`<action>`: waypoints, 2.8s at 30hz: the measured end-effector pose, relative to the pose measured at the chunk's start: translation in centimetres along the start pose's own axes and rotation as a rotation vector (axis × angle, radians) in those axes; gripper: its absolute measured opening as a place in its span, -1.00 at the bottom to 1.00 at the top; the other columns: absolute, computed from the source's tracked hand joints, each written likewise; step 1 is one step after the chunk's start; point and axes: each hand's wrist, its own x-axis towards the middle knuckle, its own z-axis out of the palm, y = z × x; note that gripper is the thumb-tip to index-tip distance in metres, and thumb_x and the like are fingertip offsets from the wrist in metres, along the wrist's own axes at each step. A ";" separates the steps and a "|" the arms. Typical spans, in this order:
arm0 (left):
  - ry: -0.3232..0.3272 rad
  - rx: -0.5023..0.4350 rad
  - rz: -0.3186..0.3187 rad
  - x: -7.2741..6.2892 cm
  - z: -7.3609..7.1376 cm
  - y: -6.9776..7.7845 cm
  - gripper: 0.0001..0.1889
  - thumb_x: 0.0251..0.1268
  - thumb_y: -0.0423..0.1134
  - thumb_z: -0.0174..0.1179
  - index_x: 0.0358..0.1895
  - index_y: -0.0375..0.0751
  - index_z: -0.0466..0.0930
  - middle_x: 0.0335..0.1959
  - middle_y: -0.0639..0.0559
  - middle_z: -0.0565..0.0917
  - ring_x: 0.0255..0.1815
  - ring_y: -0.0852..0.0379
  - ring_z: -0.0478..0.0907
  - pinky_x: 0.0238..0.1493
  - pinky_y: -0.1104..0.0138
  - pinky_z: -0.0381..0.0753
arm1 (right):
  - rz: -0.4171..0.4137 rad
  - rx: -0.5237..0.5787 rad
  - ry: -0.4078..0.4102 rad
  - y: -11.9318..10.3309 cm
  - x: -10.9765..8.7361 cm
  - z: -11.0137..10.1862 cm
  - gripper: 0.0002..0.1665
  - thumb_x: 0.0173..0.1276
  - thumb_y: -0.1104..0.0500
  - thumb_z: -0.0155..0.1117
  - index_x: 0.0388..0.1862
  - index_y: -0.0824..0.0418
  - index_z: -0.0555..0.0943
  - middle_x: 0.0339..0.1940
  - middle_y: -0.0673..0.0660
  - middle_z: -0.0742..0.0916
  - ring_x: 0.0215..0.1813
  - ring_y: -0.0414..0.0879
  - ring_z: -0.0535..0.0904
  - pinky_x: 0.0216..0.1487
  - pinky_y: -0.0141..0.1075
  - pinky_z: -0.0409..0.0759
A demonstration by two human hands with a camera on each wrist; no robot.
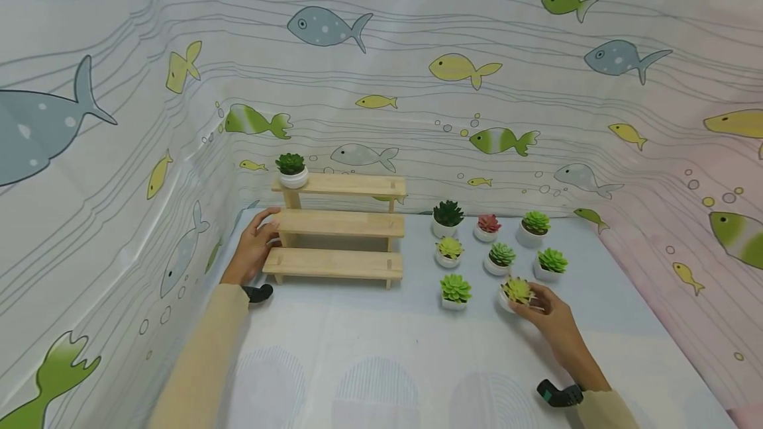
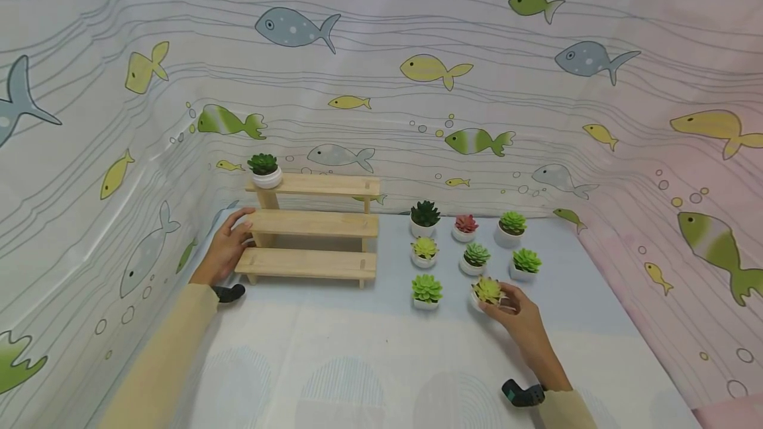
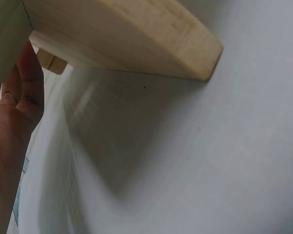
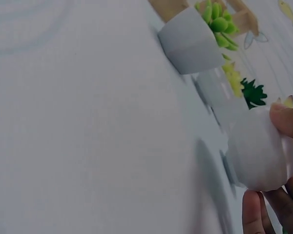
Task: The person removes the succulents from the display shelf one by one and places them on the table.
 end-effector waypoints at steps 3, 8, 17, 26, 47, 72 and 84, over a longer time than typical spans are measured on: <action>0.003 0.007 -0.003 0.0 0.0 0.0 -0.43 0.57 -0.10 0.19 0.53 -0.07 0.29 0.11 0.06 0.59 0.06 0.00 0.55 0.08 0.17 0.55 | 0.007 -0.021 0.001 0.4 0.1 0.0 0.17 0.30 -0.29 0.47 0.66 0.14 0.11 0.45 0.29 0.39 0.42 0.17 0.38 0.23 -0.14 0.48; 0.002 0.003 0.002 0.0 0.0 -0.1 -0.43 0.57 -0.11 0.18 0.53 -0.07 0.29 0.10 0.05 0.60 0.06 0.01 0.55 0.07 0.17 0.55 | 0.014 -0.049 0.008 0.8 0.2 0.1 0.18 0.28 -0.33 0.46 0.65 0.14 0.14 0.43 0.30 0.43 0.40 0.18 0.41 0.24 -0.07 0.47; -0.006 -0.018 0.014 0.0 -0.2 -0.3 -0.45 0.59 -0.14 0.17 0.52 -0.09 0.29 0.07 0.06 0.62 0.00 0.10 0.61 0.04 0.20 0.56 | 0.015 -0.074 0.019 1.3 0.4 0.4 0.16 0.27 -0.35 0.45 0.64 0.15 0.17 0.40 0.30 0.47 0.35 0.16 0.45 0.25 -0.01 0.47; -0.012 -0.020 0.020 0.1 -0.1 -0.2 -0.44 0.59 -0.14 0.16 0.54 -0.12 0.27 0.06 0.07 0.62 0.01 0.08 0.60 0.04 0.20 0.57 | 0.016 -0.076 0.018 1.2 0.6 0.5 0.18 0.25 -0.37 0.46 0.63 0.16 0.18 0.41 0.32 0.48 0.36 0.19 0.46 0.30 0.07 0.42; -0.008 -0.006 0.012 0.0 0.2 0.1 -0.43 0.60 -0.15 0.15 0.55 -0.15 0.25 0.07 0.05 0.61 -0.01 0.11 0.61 0.06 0.18 0.56 | -0.048 -0.122 -0.088 0.8 0.4 -0.7 0.12 0.32 -0.20 0.49 0.65 0.17 0.14 0.51 0.36 0.39 0.40 0.24 0.39 0.26 0.08 0.47; 0.002 -0.036 0.029 0.7 -0.6 -1.3 -0.48 0.62 -0.18 0.12 0.53 -0.10 0.29 0.01 0.09 0.65 -0.05 0.14 0.61 0.02 0.22 0.57 | -0.328 -0.163 -0.019 -6.8 1.8 -3.2 -0.13 0.47 -0.18 0.35 0.60 0.09 0.27 0.42 0.23 0.53 0.38 0.13 0.42 0.22 -0.22 0.46; -0.008 -0.018 0.017 0.8 -0.5 -0.9 -0.47 0.62 -0.18 0.12 0.55 -0.07 0.29 0.01 0.06 0.64 -0.01 0.09 0.61 0.04 0.21 0.59 | -0.416 -0.114 -0.059 -11.1 4.1 -1.0 -0.20 0.47 -0.12 0.37 0.54 0.12 0.34 0.36 0.23 0.55 0.34 0.11 0.45 0.33 0.08 0.40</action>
